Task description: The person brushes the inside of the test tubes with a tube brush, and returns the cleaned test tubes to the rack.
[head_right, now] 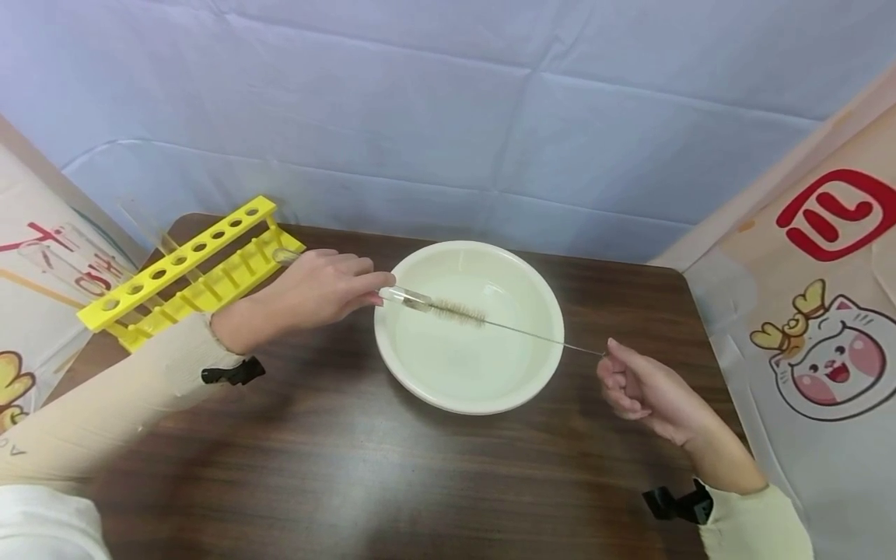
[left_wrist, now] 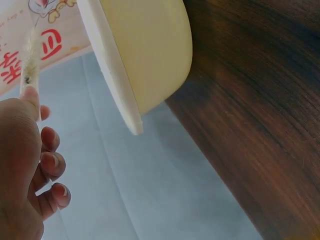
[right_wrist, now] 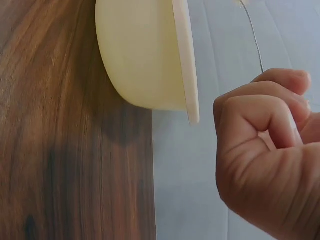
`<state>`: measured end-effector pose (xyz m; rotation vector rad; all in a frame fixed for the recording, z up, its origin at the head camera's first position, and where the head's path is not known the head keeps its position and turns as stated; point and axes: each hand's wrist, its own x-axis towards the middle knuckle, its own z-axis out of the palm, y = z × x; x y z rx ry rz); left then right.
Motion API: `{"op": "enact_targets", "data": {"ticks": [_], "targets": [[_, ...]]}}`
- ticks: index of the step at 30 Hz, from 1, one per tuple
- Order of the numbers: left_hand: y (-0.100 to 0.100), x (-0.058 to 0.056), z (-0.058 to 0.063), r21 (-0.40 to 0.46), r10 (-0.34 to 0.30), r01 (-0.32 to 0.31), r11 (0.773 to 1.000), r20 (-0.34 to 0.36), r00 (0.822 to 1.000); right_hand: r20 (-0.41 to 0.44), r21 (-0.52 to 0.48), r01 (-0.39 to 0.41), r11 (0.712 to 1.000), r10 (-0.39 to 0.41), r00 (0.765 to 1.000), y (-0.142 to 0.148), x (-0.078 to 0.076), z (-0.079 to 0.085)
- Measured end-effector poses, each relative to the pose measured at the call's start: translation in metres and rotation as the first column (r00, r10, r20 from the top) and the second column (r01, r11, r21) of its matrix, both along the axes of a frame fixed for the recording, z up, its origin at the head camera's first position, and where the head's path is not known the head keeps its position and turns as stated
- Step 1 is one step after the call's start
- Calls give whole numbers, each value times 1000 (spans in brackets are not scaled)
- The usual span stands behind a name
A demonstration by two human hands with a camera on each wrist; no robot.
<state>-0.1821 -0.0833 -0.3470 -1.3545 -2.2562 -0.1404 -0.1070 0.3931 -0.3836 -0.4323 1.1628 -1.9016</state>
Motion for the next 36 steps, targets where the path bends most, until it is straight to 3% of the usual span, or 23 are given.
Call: {"op": "enact_targets", "data": {"ticks": [4, 12, 17, 19, 21, 23, 25, 28, 30, 33, 34, 36], "targets": [[1, 0, -1, 2, -11, 11, 1000, -7, 1000, -5, 16, 5, 1000, -5, 1000, -5, 0, 0], [3, 1, -1, -7, -15, 15, 1000, -27, 1000, 123, -153, -2, 988, 21, 992, -15, 0, 0], [3, 2, 1, -25, 8, -8, 1000, -31, 1000, 171, -260, 45, 965, 1, 985, -16, 3, 3], [3, 2, 2, -30, 22, -22, 999, -27, 999, 109, -240, 79, 967, -54, 993, -16, 5, 5], [1, 1, 2, -33, 34, -35, 999, -20, 999, -36, -155, 148, 977, -155, 987, -16, 9, 7], [1, 1, 3, -34, 41, -41, 999, -12, 999, -242, -23, 267, 964, -264, 934, -16, 13, 9], [0, 1, 2, -36, 40, -40, 999, -6, 999, -437, 89, 416, 905, -340, 833, -18, 16, 10], [1, 0, 2, -40, 31, -31, 999, 0, 1000, -613, 144, 594, 792, -400, 681, -23, 19, 11], [2, 0, 1, -41, 28, -28, 999, -1, 1000, -732, 176, 676, 716, -363, 576, -28, 21, 11], [4, 0, 1, -31, 24, -24, 999, 2, 1000, -883, 202, 765, 612, -223, 412, -37, 21, 12], [5, 0, 1, -27, 21, -21, 999, 6, 1000, -915, 199, 785, 587, -177, 364, -41, 21, 12], [7, -1, 1, -15, 12, -12, 1000, 11, 1000, -945, 176, 804, 568, -131, 299, -48, 18, 12]]}}
